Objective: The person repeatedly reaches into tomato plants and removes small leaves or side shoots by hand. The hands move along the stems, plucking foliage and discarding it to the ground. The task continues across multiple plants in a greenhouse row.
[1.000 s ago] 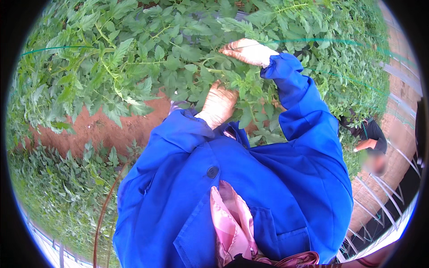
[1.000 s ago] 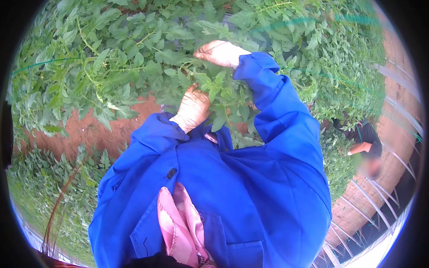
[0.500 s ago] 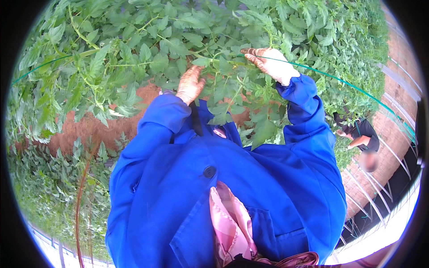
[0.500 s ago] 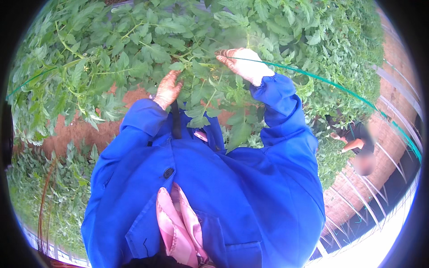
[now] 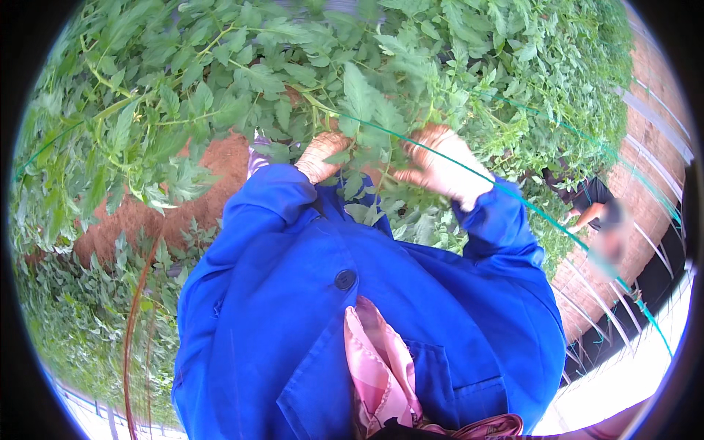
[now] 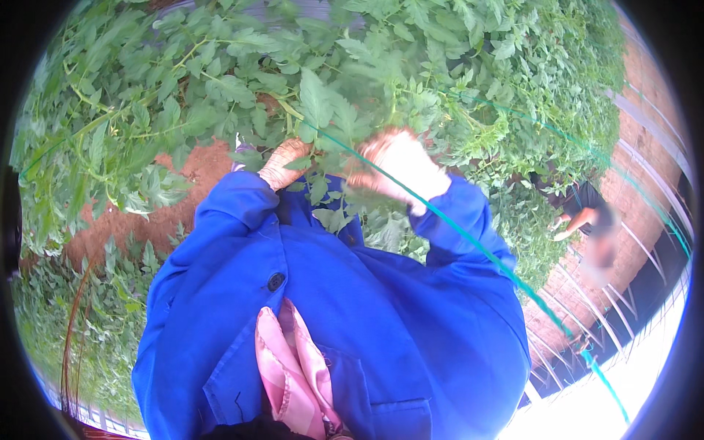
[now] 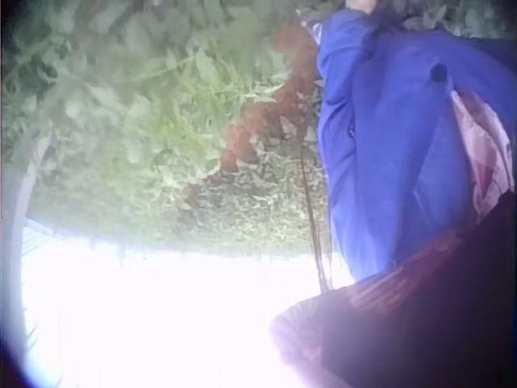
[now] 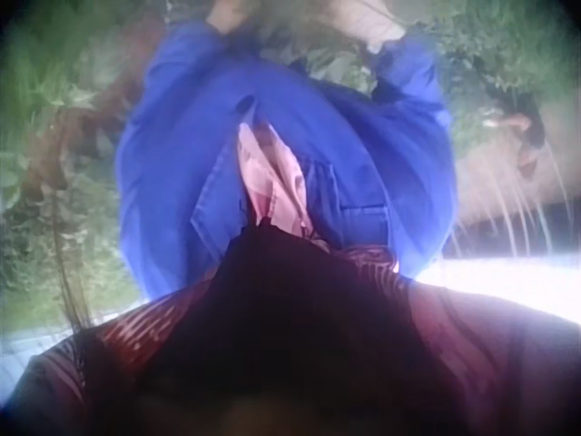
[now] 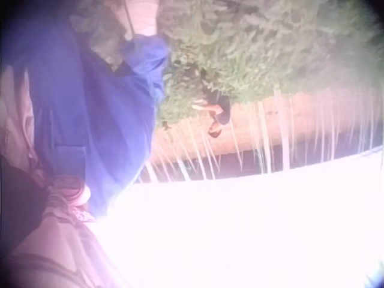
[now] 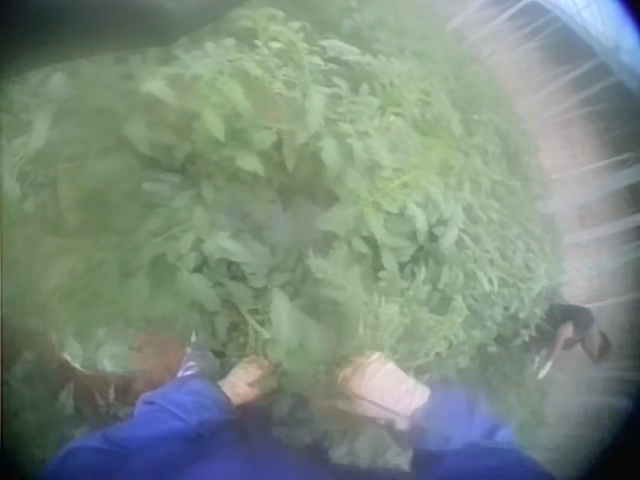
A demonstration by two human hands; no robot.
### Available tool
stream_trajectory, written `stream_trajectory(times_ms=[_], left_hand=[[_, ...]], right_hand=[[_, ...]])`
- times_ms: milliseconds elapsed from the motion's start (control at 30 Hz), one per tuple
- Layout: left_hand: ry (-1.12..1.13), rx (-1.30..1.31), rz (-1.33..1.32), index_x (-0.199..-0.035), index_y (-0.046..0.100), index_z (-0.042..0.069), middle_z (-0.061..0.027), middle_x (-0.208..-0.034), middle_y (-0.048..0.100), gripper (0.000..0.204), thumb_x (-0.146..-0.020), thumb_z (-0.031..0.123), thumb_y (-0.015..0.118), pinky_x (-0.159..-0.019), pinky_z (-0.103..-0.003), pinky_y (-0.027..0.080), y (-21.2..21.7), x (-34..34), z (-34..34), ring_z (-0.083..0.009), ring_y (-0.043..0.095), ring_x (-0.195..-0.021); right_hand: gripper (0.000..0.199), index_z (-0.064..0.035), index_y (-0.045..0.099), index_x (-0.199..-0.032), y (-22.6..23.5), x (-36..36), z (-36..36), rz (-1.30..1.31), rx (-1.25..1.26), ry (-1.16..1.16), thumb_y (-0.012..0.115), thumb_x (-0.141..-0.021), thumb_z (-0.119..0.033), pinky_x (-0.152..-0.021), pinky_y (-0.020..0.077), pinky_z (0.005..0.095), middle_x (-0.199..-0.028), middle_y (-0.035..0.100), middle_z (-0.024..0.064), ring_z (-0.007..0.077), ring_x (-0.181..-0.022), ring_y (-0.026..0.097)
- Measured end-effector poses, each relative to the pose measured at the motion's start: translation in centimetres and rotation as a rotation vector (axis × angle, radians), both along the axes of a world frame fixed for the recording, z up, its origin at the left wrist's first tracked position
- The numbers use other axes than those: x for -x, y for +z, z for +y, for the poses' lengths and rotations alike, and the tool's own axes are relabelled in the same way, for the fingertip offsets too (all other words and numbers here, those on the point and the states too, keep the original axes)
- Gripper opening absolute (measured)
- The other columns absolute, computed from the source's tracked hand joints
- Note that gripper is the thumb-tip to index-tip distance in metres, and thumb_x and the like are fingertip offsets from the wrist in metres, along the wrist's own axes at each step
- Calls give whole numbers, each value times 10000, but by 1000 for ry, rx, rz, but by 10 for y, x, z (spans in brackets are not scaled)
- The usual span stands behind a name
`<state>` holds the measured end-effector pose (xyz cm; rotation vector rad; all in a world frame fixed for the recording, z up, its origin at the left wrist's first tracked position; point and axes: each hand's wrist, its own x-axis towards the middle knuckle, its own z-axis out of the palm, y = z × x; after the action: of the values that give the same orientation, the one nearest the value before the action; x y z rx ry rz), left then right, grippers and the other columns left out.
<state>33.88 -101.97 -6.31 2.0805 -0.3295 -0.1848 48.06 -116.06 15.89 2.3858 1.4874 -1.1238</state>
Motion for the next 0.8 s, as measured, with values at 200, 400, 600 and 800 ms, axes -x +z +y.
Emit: stream_trajectory(times_ms=[200, 400, 600, 800], left_hand=[[44, 1173, 686, -919, 586, 7, -79, -975, 581, 145, -804, 93, 568, -842, -302, 433, -20, -5, 17, -178, 554, -925], [-102, 704, 680, -872, 617, 52, -65, -978, 593, 123, -760, 92, 588, -822, -309, 431, 2, -19, 70, -175, 562, -902], [-251, 315, 512, -1013, 568, 94, -66, -1091, 549, 239, -784, 140, 516, -856, -350, 381, -52, 1, 109, -186, 520, -975], [-135, 607, 374, -1130, 522, 162, -29, -1195, 510, 363, -809, 291, 409, -977, -441, 213, -130, 43, 141, -181, 418, -1129]], right_hand=[[556, -83, 575, -1032, -19, 26, -48, -224, 213, 17, 643, -642, -473, -976, 285, 471, -941, 595, 105, 294, -1110, 448], [417, -154, 570, -1061, -56, 5, -83, -426, 165, 84, 620, -669, -290, -1035, 213, 496, -1196, 501, 80, 303, -1201, 373], [339, -160, 606, -992, -29, -18, -36, -459, 2, 108, 600, -655, -134, -1015, 259, 498, -888, 606, 58, 293, -1128, 457], [282, -156, 619, -930, -32, -44, -15, -699, -90, 271, 614, -648, -152, -1020, 264, 491, -805, 605, 41, 287, -1020, 532]])
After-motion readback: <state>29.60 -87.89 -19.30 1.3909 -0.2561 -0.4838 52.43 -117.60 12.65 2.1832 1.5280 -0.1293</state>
